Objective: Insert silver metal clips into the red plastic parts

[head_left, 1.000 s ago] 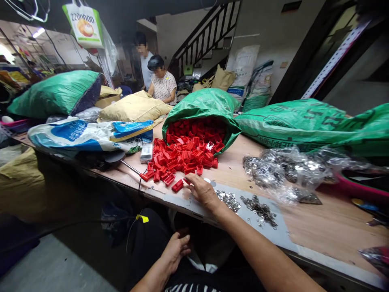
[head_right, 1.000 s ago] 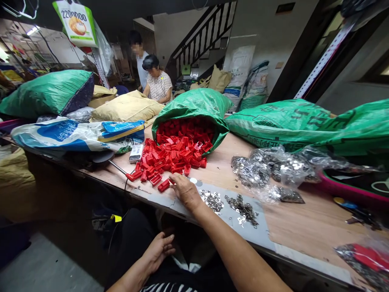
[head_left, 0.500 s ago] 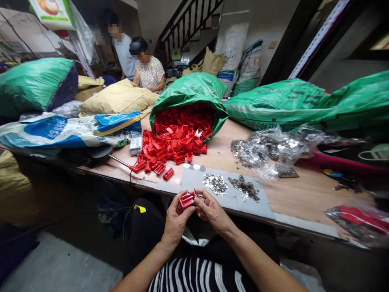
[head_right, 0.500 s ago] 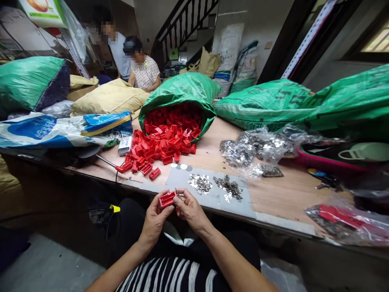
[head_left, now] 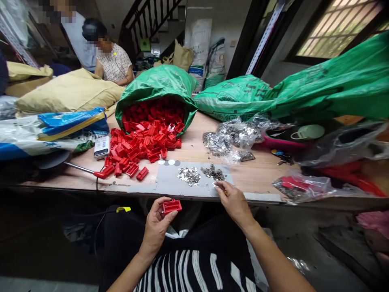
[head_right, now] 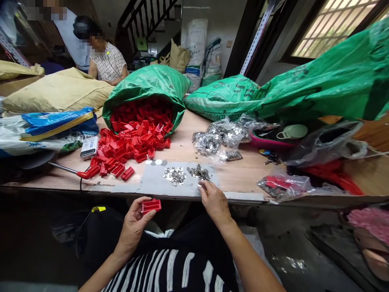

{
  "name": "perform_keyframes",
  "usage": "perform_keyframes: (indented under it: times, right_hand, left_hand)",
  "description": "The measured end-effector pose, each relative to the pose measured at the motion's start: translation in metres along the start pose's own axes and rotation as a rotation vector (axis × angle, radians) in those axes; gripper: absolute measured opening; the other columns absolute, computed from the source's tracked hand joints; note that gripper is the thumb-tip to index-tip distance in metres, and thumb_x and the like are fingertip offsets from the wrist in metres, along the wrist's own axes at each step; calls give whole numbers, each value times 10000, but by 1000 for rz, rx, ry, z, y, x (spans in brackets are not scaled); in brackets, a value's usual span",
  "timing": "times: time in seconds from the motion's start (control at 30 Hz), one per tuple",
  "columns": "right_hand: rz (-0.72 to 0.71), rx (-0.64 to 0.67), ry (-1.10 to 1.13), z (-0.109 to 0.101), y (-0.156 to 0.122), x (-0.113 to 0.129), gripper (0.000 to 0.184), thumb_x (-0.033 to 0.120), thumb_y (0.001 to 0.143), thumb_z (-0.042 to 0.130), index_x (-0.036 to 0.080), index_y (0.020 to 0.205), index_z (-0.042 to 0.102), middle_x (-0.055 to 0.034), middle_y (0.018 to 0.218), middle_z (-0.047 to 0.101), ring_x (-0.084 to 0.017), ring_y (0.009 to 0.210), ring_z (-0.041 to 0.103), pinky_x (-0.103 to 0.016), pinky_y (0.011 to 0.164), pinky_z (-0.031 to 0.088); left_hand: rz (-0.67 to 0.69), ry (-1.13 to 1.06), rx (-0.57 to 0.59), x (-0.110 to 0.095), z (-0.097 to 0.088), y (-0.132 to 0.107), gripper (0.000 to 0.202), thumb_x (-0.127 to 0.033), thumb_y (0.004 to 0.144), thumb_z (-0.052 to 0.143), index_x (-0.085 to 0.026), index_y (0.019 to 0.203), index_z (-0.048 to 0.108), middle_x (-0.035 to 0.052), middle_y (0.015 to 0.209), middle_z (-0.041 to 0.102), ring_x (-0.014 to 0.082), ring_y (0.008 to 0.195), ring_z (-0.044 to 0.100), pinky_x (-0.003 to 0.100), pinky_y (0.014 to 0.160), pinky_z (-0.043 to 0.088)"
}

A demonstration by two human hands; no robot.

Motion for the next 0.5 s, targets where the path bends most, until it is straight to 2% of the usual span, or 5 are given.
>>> perform_keyframes:
  times: [0.1,0.33,0.5]
  right_hand:
    - [-6,-32,-142,-9,6,-15,222,288,877,492,192,1007,643,-101,1017,699,-265,954,649,-409,850,491]
    - [-83,-7,-227,1,15,-6,193,299,880,496,242,952,666,-40,981,701,-206,866,666,-319,758,511]
    - [-88,11,-287,7,22,-14,222,356,888,457,250,906,652,-24,963,700,-207,839,673,-312,686,511]
  left_hand:
    - [-11,39,48,4,7,-2,335,-218,683,786,-205,984,639,29,942,714,175,861,678,258,810,526]
    - [5,70,114,10,11,-2,387,-272,693,774,-192,1045,637,51,979,718,189,891,679,289,841,529]
    - [37,61,95,8,9,1,377,-271,687,779,-184,1028,645,47,932,722,172,853,673,270,803,530]
Point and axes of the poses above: each hand's wrist, its own y-axis towards the middle knuckle, its own z-axis out of the palm, x = y × z, the point moved 9 cm from there along y, towards the middle knuckle
